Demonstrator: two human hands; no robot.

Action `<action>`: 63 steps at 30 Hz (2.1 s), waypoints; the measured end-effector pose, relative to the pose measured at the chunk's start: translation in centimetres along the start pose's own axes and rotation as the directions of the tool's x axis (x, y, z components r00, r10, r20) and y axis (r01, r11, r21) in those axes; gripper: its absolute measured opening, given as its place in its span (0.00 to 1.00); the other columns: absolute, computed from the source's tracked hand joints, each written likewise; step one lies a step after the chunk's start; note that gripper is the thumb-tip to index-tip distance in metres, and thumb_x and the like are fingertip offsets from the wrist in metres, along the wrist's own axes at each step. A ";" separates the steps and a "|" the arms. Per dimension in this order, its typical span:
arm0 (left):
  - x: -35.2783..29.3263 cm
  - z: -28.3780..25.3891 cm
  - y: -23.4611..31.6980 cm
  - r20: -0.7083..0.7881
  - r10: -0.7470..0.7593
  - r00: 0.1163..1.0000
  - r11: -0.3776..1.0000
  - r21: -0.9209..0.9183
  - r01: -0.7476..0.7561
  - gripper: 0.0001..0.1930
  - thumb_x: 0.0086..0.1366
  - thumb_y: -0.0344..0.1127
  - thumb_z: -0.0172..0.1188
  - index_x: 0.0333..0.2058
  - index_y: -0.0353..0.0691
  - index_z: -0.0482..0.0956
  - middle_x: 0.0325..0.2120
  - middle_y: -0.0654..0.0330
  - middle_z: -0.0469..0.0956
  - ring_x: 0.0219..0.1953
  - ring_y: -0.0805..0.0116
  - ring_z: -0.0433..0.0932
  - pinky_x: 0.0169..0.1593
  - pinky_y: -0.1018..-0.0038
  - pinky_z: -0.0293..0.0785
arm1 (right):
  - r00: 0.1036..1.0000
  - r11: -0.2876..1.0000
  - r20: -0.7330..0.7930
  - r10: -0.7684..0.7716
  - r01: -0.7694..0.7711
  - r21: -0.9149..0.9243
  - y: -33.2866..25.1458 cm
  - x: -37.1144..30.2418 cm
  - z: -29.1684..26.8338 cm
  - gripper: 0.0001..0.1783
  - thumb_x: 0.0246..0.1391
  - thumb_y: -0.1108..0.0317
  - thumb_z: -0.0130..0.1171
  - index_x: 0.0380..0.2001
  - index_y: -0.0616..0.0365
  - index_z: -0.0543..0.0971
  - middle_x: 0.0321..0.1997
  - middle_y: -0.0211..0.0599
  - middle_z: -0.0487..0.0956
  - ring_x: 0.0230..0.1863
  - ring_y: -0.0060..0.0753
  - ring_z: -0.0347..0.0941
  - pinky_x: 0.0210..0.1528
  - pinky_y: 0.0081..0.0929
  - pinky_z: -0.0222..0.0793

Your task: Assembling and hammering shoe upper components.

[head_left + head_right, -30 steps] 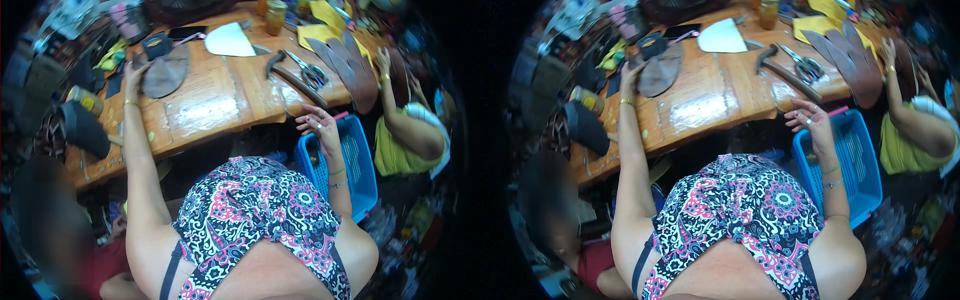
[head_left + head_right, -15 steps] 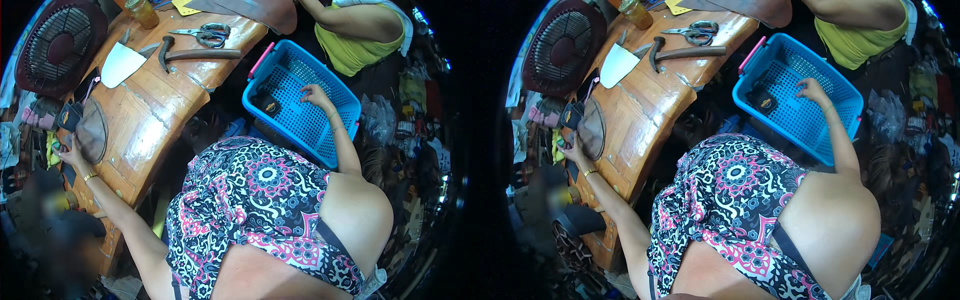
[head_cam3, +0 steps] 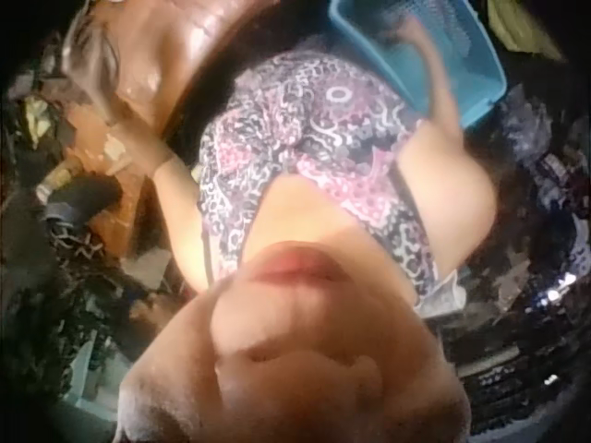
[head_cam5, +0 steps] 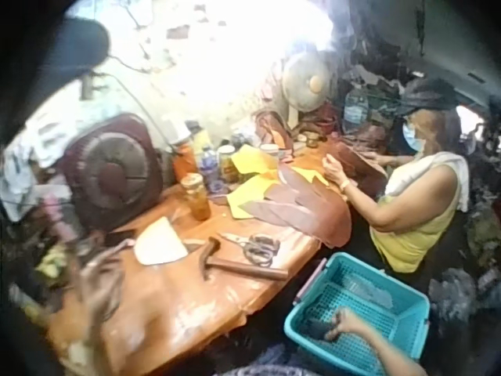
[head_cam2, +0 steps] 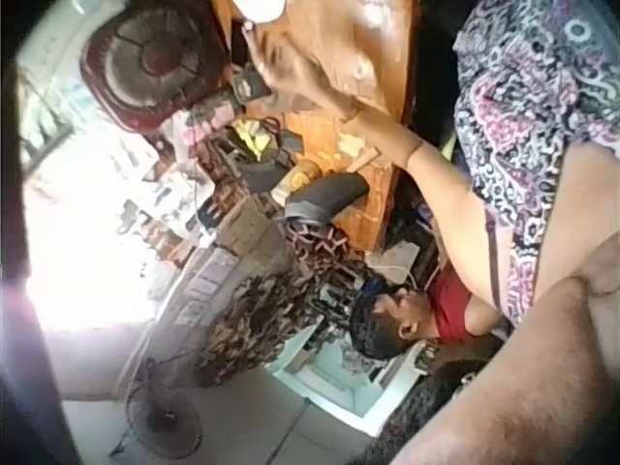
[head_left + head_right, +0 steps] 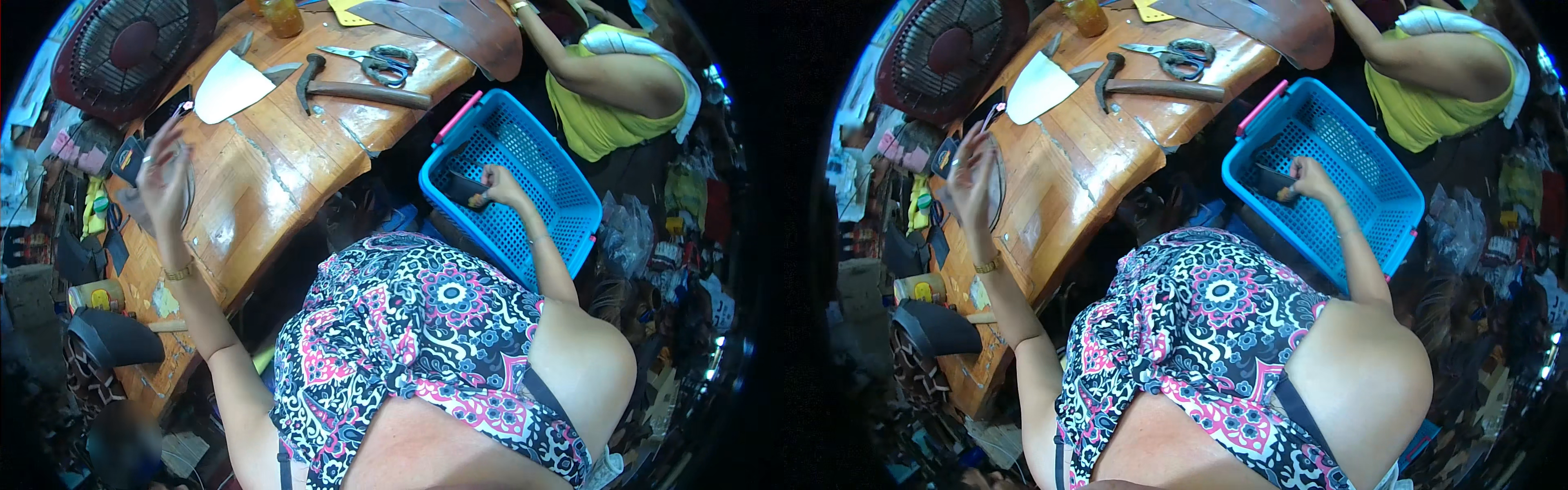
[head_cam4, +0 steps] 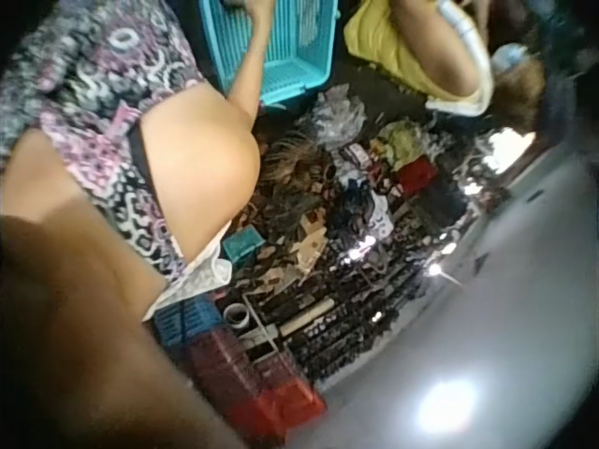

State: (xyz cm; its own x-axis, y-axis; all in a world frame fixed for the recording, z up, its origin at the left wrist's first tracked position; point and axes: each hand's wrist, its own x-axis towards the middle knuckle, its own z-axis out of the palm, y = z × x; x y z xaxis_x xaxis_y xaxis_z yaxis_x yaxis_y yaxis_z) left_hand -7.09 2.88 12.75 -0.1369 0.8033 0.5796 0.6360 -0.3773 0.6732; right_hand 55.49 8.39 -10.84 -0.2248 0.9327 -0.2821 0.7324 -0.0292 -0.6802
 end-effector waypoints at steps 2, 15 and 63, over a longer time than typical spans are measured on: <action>0.0 2.5 2.7 0.211 0.053 0.976 0.999 -0.002 -0.054 0.25 0.64 0.32 0.69 0.60 0.44 0.79 0.50 0.63 0.84 0.53 0.72 0.80 0.53 0.74 0.72 | 0.996 0.998 0.085 -0.033 0.037 -0.046 -4.9 -2.8 -4.9 0.22 0.28 0.79 0.73 0.30 0.58 0.73 0.22 0.22 0.72 0.24 0.17 0.66 0.26 0.21 0.63; -2.8 12.2 10.4 0.637 0.143 0.758 0.940 -0.326 0.097 0.51 0.65 0.38 0.70 0.77 0.44 0.43 0.59 0.49 0.76 0.59 0.62 0.73 0.63 0.65 0.67 | 0.505 0.527 0.151 -0.850 0.828 0.193 -36.2 -0.3 -4.5 0.22 0.46 0.72 0.75 0.47 0.57 0.83 0.38 0.30 0.83 0.36 0.18 0.78 0.36 0.20 0.72; -12.4 6.0 10.9 -0.315 -0.291 0.904 0.858 -0.505 0.100 0.15 0.70 0.23 0.61 0.54 0.30 0.80 0.53 0.58 0.82 0.52 0.73 0.80 0.58 0.72 0.75 | 0.444 0.372 -0.454 -0.773 0.896 0.242 -37.1 1.8 5.9 0.42 0.43 0.72 0.79 0.63 0.60 0.73 0.55 0.38 0.79 0.59 0.31 0.74 0.58 0.29 0.72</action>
State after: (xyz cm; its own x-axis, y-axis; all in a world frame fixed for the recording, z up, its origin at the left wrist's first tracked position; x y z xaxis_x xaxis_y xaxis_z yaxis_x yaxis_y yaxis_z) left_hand 6.10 -8.47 10.16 -0.5474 0.6906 0.4726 0.1485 -0.4756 0.8671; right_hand 24.08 9.03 9.86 -0.3741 0.5995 0.7076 -0.0844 0.7378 -0.6697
